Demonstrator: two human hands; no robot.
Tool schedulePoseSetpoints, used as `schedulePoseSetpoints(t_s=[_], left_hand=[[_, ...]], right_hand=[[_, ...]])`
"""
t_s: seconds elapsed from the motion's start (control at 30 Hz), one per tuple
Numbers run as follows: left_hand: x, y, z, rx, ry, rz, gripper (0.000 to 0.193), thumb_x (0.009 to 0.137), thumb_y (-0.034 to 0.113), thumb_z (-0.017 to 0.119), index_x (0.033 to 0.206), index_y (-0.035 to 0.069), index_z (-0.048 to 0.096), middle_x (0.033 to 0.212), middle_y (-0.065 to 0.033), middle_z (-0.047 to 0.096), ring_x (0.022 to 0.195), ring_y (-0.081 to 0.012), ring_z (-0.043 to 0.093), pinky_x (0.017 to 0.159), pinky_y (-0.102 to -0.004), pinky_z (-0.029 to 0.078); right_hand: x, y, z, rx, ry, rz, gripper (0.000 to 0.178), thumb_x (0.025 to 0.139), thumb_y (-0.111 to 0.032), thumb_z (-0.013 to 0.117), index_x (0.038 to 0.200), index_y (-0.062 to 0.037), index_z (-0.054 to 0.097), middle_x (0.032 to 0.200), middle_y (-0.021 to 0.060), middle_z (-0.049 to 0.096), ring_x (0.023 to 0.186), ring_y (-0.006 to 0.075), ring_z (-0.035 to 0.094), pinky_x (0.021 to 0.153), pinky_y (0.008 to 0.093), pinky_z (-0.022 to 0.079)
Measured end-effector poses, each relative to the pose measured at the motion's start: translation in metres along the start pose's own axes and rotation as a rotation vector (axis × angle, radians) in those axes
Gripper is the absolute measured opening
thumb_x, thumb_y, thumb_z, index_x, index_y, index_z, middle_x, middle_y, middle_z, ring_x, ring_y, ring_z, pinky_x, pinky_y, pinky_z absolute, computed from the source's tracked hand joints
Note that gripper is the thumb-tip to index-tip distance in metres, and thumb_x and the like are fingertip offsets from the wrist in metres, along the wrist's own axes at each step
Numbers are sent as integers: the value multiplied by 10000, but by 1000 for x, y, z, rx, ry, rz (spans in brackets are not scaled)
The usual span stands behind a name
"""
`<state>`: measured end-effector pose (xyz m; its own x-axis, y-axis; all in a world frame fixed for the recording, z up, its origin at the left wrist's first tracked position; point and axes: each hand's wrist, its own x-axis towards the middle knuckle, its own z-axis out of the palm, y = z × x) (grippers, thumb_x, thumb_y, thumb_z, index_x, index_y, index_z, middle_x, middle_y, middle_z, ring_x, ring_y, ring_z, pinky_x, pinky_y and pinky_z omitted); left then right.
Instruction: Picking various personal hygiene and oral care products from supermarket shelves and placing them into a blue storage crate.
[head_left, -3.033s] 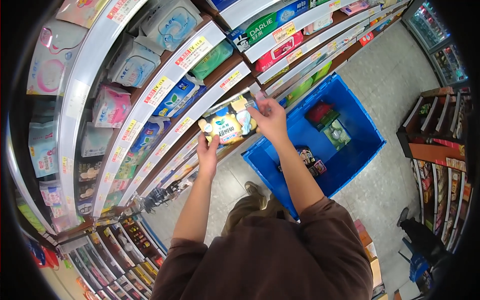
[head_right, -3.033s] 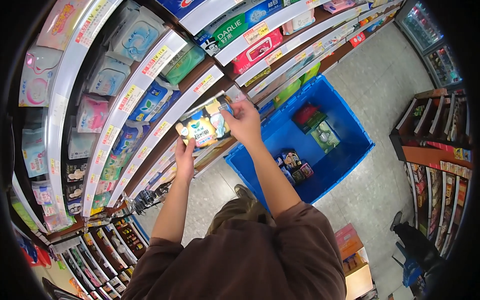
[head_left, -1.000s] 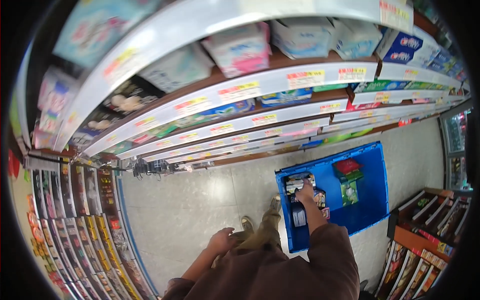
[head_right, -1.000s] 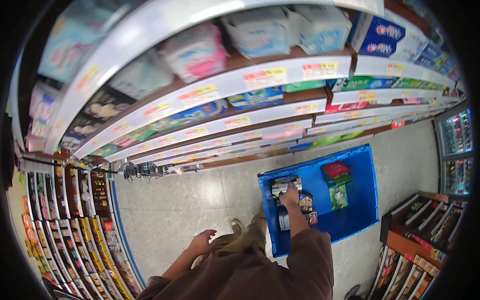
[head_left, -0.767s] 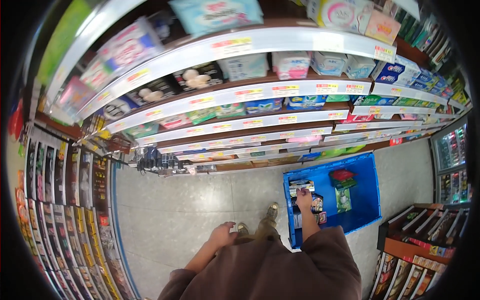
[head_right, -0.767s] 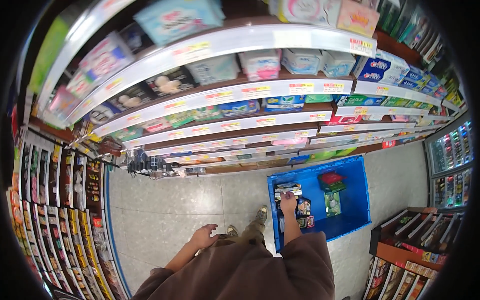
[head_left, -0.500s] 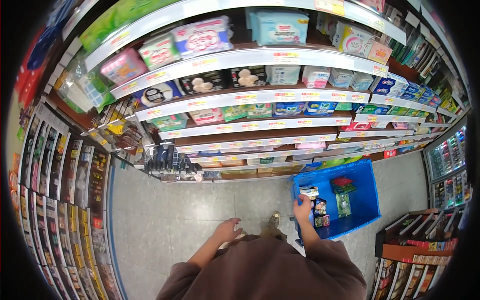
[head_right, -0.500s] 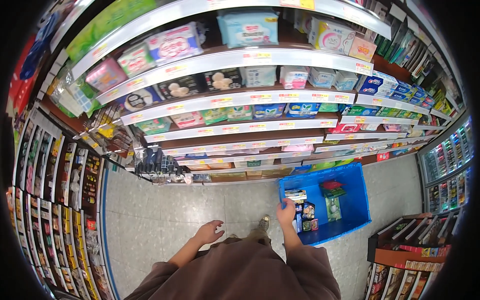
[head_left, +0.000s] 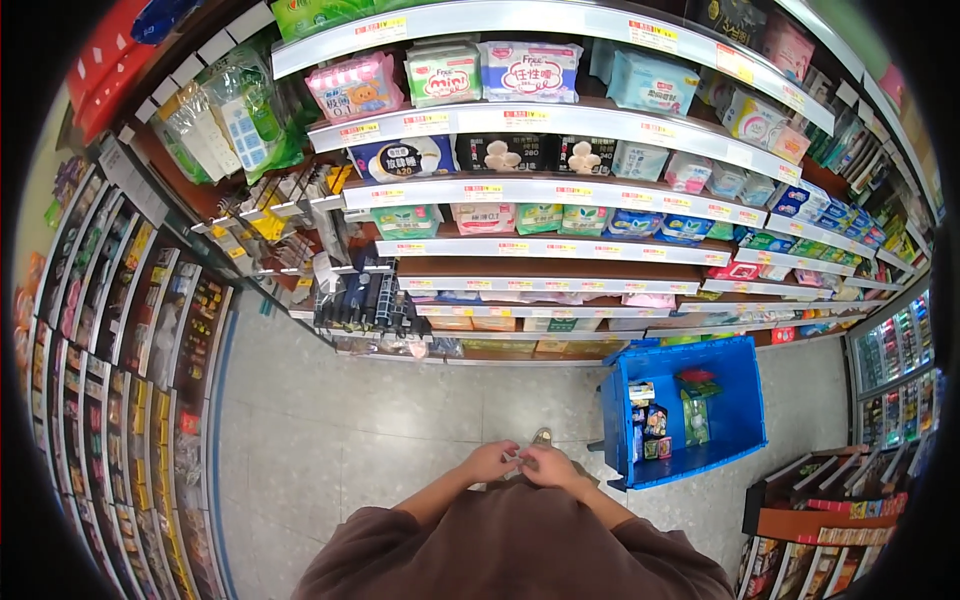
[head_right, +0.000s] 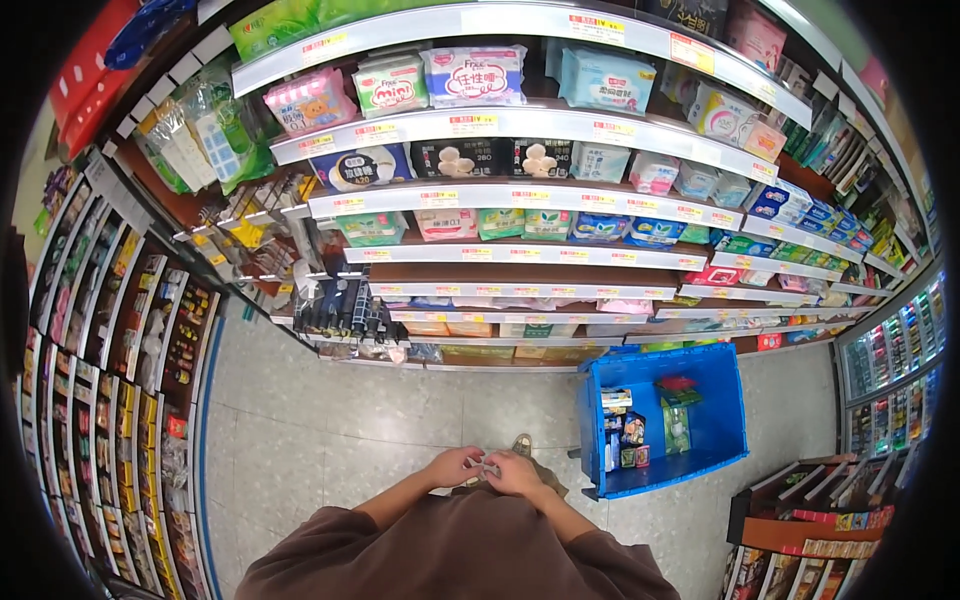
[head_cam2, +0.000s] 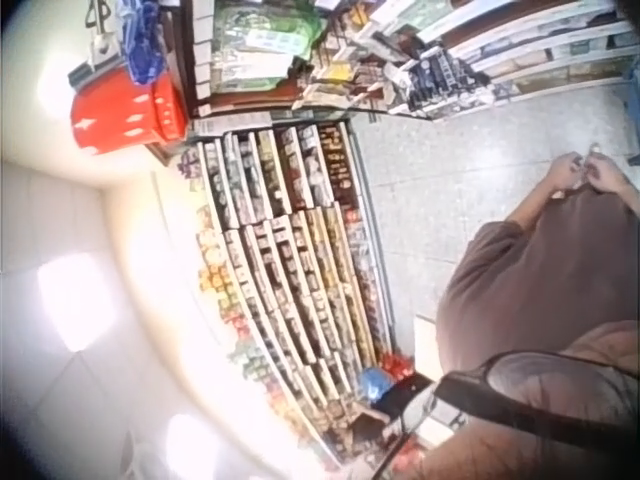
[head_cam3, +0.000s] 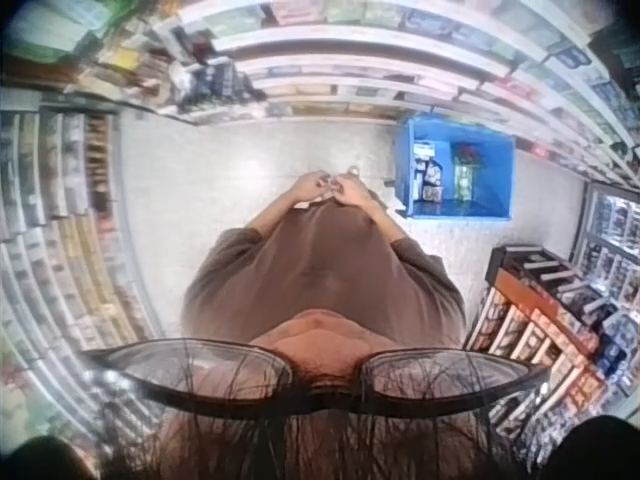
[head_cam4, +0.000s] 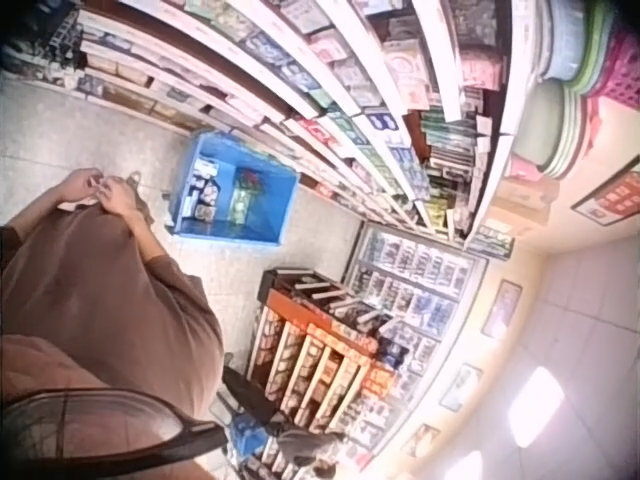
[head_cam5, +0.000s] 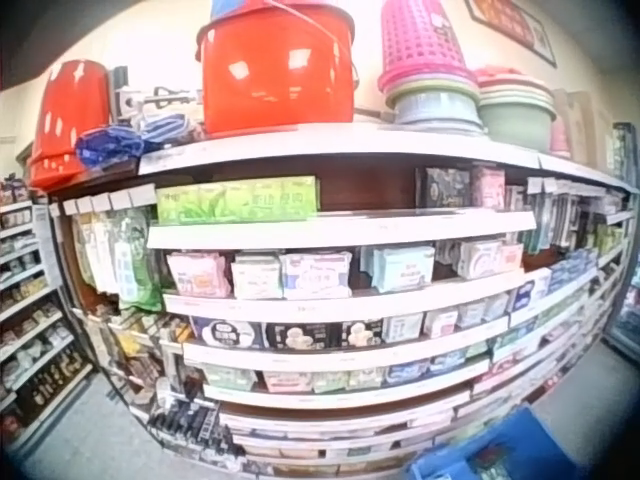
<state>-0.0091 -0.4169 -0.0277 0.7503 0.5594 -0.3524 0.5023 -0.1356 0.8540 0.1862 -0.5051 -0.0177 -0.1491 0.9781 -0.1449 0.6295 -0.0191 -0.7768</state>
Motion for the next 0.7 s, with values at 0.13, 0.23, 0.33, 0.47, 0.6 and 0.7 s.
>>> schedulePoseSetpoints(t_s=[0.13,0.23,0.33,0.47,0.6,0.7], left_hand=[[12,14,-4,67,32,-30,466,828,332,668,1192,48,601,1046,-131,682,844,-269,669,758,-378,531],[23,35,-12,20,199,-48,425,827,277,656,1193,69,604,1040,-116,684,826,-260,663,747,-371,533],[33,58,-23,-7,398,-60,402,833,250,650,1187,67,605,1006,-101,693,799,-257,664,720,-360,536],[46,55,-39,-117,581,-94,367,843,211,641,1180,68,610,965,-100,697,770,-260,666,697,-345,532],[51,30,-100,-98,892,-137,295,893,128,640,1166,23,605,897,-46,685,765,-105,613,695,-284,506],[59,9,-167,-193,1155,66,301,936,131,609,1214,19,577,994,-59,671,880,-100,599,769,-266,487]], right_hand=[[9,4,-22,-96,1,-41,256,802,-224,656,1016,-84,651,966,136,658,911,322,646,814,413,523],[19,9,-36,-75,3,-51,247,788,-202,656,1001,-77,653,938,132,659,880,314,652,784,407,528],[31,22,-46,-16,2,-52,230,776,-186,665,974,-68,659,913,126,664,838,299,659,749,394,533],[48,32,-62,67,-31,-26,229,780,-206,676,956,-59,674,896,125,676,822,305,657,757,406,522],[82,16,-90,160,80,46,242,775,-187,689,978,-56,679,880,130,670,808,286,653,729,384,520],[125,4,-104,157,195,-19,295,779,-177,697,1047,-55,675,919,141,666,812,288,651,717,369,519]])
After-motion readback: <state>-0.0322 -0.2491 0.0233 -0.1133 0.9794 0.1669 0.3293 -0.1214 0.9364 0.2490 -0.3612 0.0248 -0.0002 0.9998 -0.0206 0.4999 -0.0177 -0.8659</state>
